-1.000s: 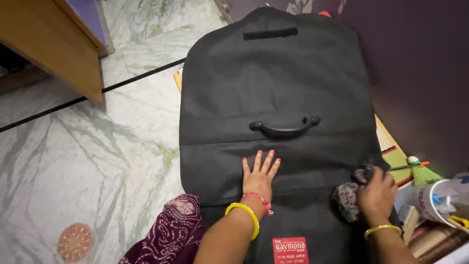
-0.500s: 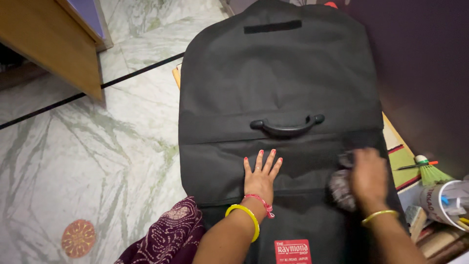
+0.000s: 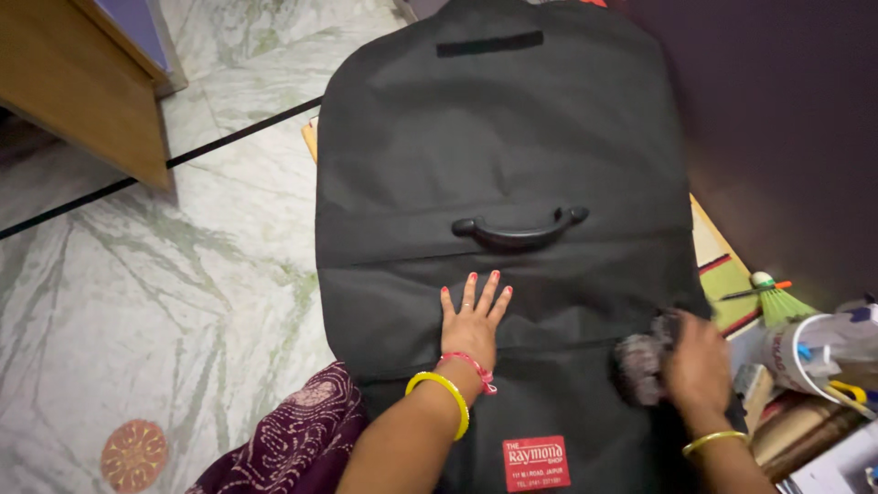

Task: The person wipes the exterior of a black suitcase with a patterned cloth. They systematically clean the top, sides, and handle area while the suitcase remains on a wooden surface.

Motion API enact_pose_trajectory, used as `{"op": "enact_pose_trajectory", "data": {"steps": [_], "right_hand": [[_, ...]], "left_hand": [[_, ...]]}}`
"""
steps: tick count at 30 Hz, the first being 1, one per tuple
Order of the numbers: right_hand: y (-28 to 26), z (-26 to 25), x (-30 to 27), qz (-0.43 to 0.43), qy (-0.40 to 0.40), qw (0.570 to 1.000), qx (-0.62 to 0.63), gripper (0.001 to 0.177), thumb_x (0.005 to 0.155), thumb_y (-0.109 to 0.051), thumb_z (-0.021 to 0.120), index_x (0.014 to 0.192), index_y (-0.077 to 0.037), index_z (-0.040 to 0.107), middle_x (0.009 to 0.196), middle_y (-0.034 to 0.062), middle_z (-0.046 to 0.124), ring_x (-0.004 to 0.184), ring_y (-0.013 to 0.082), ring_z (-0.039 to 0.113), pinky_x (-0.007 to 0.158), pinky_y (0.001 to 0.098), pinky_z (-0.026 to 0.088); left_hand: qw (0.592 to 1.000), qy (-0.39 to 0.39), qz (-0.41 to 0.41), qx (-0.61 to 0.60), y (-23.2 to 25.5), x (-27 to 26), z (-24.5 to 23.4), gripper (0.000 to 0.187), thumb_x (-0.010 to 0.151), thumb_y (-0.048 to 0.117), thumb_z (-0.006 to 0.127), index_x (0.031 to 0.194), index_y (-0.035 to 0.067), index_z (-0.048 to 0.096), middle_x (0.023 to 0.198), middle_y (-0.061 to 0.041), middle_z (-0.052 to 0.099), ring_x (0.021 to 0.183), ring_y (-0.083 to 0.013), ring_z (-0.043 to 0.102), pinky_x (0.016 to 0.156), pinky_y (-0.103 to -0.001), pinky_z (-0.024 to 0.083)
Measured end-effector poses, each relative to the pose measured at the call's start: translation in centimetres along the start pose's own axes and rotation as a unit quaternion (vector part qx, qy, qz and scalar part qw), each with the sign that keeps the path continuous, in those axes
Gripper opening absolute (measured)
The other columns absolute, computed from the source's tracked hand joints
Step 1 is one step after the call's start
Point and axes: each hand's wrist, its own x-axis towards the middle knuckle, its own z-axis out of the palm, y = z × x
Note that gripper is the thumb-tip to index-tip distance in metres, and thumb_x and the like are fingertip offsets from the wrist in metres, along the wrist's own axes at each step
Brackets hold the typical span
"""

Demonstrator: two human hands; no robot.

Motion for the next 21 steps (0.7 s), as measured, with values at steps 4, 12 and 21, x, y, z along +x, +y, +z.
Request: {"op": "enact_pose_trajectory", "data": {"steps": [4, 12, 21], "right_hand": [[-0.5, -0.4, -1.9, 0.154, -0.023, 0.987, 0.035, 0.07, 0.082, -0.013, 0.075, 0.146, -0.018, 0.048, 0.136, 0.0213, 0.051, 0.122, 0.0467, 0.051, 0.102, 0.0551, 0.047], [-2.1, 0.3, -9.6, -0.068, -0.076, 0.994, 0.043, 0.077, 0.073, -0.009, 0.076, 0.143, -0.018, 0.048, 0.13, 0.0172, 0.056, 0.118, 0.0415, 0.056, 0.101, 0.0504, 0.05], [-11.3, -2.5, -10.6, 0.047, -0.029, 0.984, 0.17, 0.06, 0.081, 0.001, 0.065, 0.137, -0.019, 0.059, 0.131, 0.016, 0.061, 0.118, 0.0407, 0.057, 0.105, 0.0495, 0.047]], "left_hand": [[1.0, -0.016, 0.001, -0.007, 0.0, 0.0, 0.1, 0.093, 0.094, 0.021, 0.063, 0.165, 0.03, 0.004, 0.173, 0.001, -0.011, 0.158, -0.0313, 0.0, 0.12, -0.067, 0.01], [1.0, -0.018, 0.014, -0.007, -0.3, 0.0, 0.2, 0.089, 0.095, 0.018, 0.062, 0.165, 0.031, 0.008, 0.173, 0.001, -0.011, 0.158, -0.0322, -0.001, 0.12, -0.067, 0.01], [0.995, 0.041, 0.063, -0.06, -0.7, -3.4, 2.9, 0.07, 0.096, 0.029, 0.061, 0.159, 0.023, 0.03, 0.172, -0.005, 0.005, 0.157, -0.0339, 0.007, 0.122, -0.064, 0.006]]}}
